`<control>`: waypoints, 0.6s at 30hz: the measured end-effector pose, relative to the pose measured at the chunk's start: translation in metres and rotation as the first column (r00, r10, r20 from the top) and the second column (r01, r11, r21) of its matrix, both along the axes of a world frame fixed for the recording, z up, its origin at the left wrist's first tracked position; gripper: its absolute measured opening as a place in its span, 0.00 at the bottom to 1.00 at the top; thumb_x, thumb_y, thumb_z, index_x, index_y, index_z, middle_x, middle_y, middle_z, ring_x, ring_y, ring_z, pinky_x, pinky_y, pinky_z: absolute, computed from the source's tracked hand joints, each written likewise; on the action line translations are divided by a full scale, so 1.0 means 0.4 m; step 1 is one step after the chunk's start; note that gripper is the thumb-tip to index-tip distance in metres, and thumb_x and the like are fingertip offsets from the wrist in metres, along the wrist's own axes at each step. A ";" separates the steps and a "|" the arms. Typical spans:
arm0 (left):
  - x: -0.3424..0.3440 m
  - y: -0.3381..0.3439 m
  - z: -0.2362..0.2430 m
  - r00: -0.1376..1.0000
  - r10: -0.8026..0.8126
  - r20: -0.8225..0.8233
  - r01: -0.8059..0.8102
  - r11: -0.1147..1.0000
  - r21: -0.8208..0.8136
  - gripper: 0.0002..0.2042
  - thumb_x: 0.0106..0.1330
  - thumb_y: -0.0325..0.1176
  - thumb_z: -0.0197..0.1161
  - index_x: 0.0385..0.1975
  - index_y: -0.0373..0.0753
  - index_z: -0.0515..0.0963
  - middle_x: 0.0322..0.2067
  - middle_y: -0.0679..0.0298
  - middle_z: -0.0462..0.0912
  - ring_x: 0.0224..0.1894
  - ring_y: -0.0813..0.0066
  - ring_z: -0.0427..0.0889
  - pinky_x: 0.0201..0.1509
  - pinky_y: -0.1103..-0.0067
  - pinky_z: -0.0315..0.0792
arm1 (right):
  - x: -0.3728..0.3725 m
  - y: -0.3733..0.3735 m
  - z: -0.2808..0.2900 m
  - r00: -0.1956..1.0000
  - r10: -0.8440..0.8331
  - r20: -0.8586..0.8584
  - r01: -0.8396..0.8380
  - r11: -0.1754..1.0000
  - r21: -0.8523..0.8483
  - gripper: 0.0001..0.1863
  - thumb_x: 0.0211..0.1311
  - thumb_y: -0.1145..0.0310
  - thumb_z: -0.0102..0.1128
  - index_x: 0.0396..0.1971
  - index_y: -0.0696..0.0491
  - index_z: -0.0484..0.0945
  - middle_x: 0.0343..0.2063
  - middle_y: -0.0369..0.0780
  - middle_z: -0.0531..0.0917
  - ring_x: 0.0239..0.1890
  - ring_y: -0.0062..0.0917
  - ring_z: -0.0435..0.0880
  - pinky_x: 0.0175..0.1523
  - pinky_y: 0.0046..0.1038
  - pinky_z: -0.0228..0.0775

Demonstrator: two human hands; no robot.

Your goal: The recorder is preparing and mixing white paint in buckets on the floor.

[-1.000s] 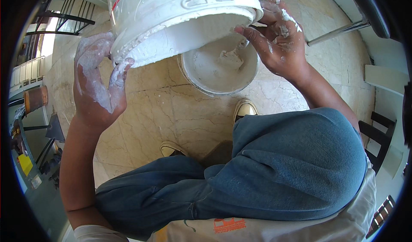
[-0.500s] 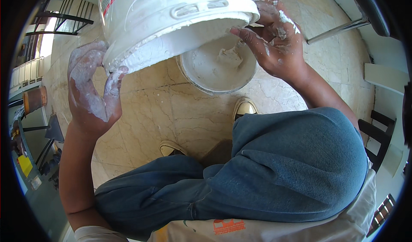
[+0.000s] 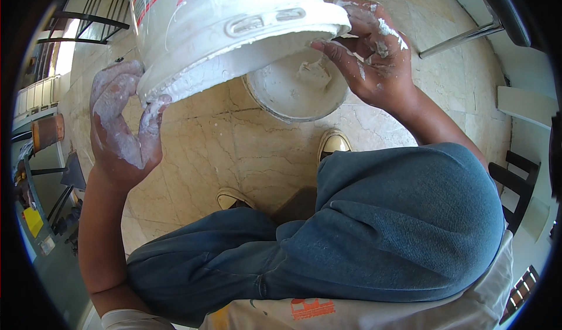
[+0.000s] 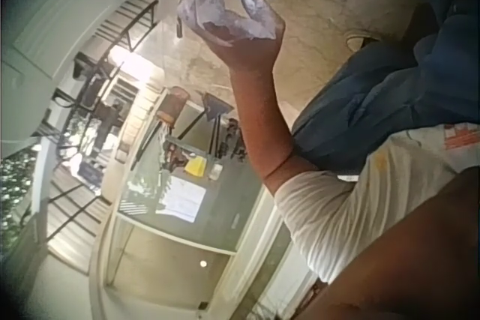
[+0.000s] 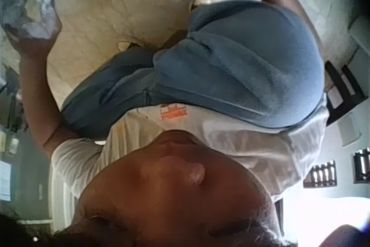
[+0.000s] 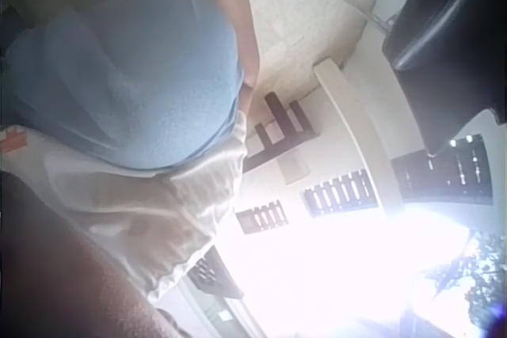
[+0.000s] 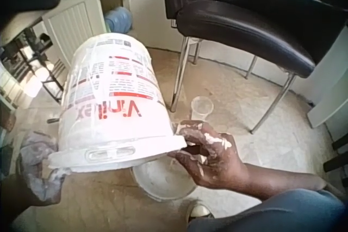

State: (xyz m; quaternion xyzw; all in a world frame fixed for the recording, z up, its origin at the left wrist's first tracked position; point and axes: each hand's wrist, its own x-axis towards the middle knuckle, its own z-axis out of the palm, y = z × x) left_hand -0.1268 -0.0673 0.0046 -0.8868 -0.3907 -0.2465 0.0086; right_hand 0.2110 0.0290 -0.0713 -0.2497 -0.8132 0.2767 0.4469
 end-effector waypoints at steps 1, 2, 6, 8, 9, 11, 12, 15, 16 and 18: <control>0.003 0.000 -0.001 1.000 0.001 0.005 -0.001 1.000 0.000 0.34 0.52 0.15 0.66 0.59 0.39 0.61 0.52 0.46 0.71 0.52 0.51 0.75 0.53 0.65 0.73 | 0.001 -0.001 0.001 1.000 -0.004 0.007 0.004 1.000 0.003 0.22 0.59 0.76 0.66 0.53 0.57 0.74 0.47 0.44 0.81 0.47 0.34 0.86 0.49 0.30 0.84; 0.006 0.000 0.000 1.000 0.002 0.010 -0.002 1.000 -0.001 0.34 0.52 0.15 0.66 0.60 0.39 0.61 0.52 0.46 0.71 0.52 0.51 0.75 0.53 0.65 0.73 | 0.002 -0.001 0.001 1.000 -0.004 0.006 0.004 1.000 0.005 0.22 0.59 0.76 0.66 0.53 0.57 0.74 0.47 0.44 0.81 0.47 0.34 0.86 0.49 0.30 0.84; 0.005 0.003 -0.001 1.000 -0.009 0.024 0.009 1.000 -0.001 0.34 0.52 0.14 0.66 0.60 0.39 0.61 0.52 0.46 0.71 0.53 0.51 0.75 0.53 0.65 0.73 | 0.000 0.000 0.000 1.000 -0.019 0.012 0.019 1.000 0.020 0.21 0.59 0.76 0.67 0.53 0.58 0.74 0.47 0.44 0.81 0.46 0.34 0.86 0.49 0.30 0.84; 0.002 0.004 0.000 1.000 -0.007 0.015 0.007 1.000 0.006 0.34 0.52 0.14 0.66 0.60 0.39 0.61 0.52 0.46 0.71 0.53 0.51 0.75 0.52 0.65 0.74 | -0.001 0.001 0.002 1.000 -0.023 0.014 0.023 1.000 0.020 0.21 0.59 0.76 0.67 0.52 0.58 0.74 0.47 0.44 0.81 0.46 0.34 0.86 0.49 0.30 0.84; 0.002 0.005 0.001 1.000 -0.007 0.014 0.007 1.000 0.006 0.34 0.52 0.14 0.66 0.60 0.39 0.61 0.52 0.46 0.71 0.53 0.51 0.75 0.52 0.65 0.74 | -0.001 0.002 0.004 1.000 -0.021 0.022 0.021 1.000 0.024 0.21 0.58 0.76 0.67 0.53 0.58 0.74 0.47 0.44 0.81 0.46 0.34 0.86 0.49 0.30 0.84; 0.005 0.007 -0.001 0.999 0.008 0.048 -0.009 1.000 0.014 0.32 0.53 0.14 0.65 0.59 0.37 0.61 0.52 0.46 0.71 0.53 0.51 0.75 0.52 0.67 0.74 | 0.002 0.009 0.009 0.999 -0.021 0.032 0.020 0.999 0.028 0.22 0.58 0.76 0.67 0.53 0.58 0.74 0.47 0.44 0.81 0.46 0.34 0.86 0.49 0.30 0.84; 0.007 0.013 0.001 0.999 0.007 0.050 -0.007 1.000 0.015 0.32 0.53 0.14 0.65 0.59 0.37 0.61 0.52 0.46 0.71 0.53 0.51 0.75 0.52 0.67 0.74 | 0.008 0.015 0.012 0.999 -0.001 0.041 0.001 1.000 0.010 0.21 0.59 0.74 0.67 0.52 0.58 0.75 0.46 0.45 0.82 0.45 0.34 0.87 0.47 0.30 0.84; 0.020 0.040 0.018 0.999 0.020 0.036 -0.021 0.999 0.033 0.28 0.57 0.15 0.63 0.58 0.35 0.62 0.52 0.47 0.71 0.54 0.55 0.75 0.54 0.69 0.74 | 0.029 0.034 0.043 0.995 0.067 0.073 -0.063 0.997 -0.054 0.23 0.62 0.76 0.63 0.56 0.60 0.70 0.44 0.48 0.83 0.48 0.33 0.85 0.51 0.31 0.82; 0.035 0.051 0.029 0.996 0.046 0.077 -0.045 0.999 -0.022 0.26 0.59 0.15 0.61 0.58 0.34 0.63 0.52 0.48 0.71 0.55 0.58 0.74 0.55 0.71 0.74 | 0.038 0.043 0.060 0.989 0.116 0.093 -0.106 0.989 -0.103 0.26 0.63 0.80 0.61 0.60 0.61 0.66 0.44 0.49 0.84 0.51 0.31 0.83 0.57 0.33 0.79; 0.055 0.062 0.037 0.990 0.085 0.108 -0.077 0.994 -0.075 0.24 0.61 0.16 0.60 0.58 0.34 0.63 0.52 0.49 0.71 0.56 0.62 0.74 0.57 0.72 0.73 | 0.056 0.057 0.072 0.988 0.127 0.092 -0.114 0.984 -0.135 0.26 0.64 0.77 0.61 0.60 0.60 0.65 0.44 0.50 0.84 0.50 0.32 0.84 0.56 0.33 0.80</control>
